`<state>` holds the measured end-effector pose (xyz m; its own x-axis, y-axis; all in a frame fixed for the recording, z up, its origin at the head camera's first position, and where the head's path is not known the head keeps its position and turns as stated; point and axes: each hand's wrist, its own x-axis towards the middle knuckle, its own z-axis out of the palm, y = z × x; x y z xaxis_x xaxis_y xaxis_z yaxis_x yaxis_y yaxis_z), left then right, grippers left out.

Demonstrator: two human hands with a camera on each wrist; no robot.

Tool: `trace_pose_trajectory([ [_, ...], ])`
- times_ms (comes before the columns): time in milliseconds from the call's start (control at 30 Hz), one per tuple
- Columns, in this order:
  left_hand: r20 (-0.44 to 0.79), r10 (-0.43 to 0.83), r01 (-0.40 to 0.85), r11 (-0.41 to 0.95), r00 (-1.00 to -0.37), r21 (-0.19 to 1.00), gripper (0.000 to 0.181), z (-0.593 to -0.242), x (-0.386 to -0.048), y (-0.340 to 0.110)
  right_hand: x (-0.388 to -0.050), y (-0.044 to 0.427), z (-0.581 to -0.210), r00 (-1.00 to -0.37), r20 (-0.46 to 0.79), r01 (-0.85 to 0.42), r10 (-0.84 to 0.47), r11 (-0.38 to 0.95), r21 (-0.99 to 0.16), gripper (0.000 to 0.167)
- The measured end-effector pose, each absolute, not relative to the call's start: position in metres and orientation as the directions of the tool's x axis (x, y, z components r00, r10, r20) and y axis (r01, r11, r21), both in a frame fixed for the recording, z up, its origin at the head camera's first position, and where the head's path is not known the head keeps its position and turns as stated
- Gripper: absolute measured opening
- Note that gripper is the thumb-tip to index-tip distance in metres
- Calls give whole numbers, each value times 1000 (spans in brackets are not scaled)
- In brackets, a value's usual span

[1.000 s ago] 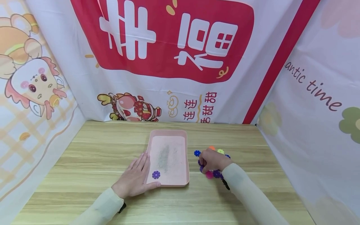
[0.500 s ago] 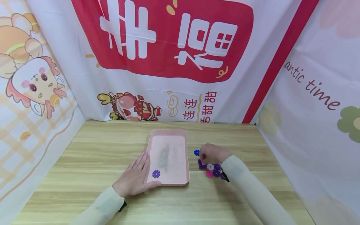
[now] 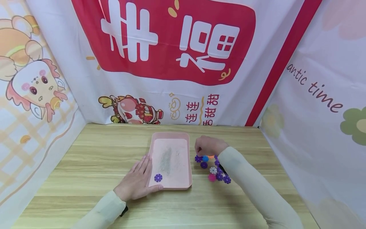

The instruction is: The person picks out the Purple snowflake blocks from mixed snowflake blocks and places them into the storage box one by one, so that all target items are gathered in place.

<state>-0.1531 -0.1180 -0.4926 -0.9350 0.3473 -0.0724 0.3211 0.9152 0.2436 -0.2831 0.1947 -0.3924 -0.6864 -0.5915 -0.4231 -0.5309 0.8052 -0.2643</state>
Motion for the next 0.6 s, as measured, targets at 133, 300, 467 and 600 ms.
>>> trace_pose_trajectory([
  [133,-79,346,319,917,-935,240,123,-492,-153,-118,-285,174,-386,-686,-427,-544,-589,805,-237,19],
  [300,-80,344,316,916,-936,247,123,-493,-154,-118,-285,143,-383,-674,-409,-586,-616,782,-212,19],
  [467,-74,350,321,911,-934,259,123,-493,-152,-119,-282,111,-384,-633,-376,-656,-677,727,-204,20],
  [600,-63,352,324,908,-934,267,121,-495,-153,-119,-280,87,-389,-641,-369,-667,-673,726,-166,15],
])
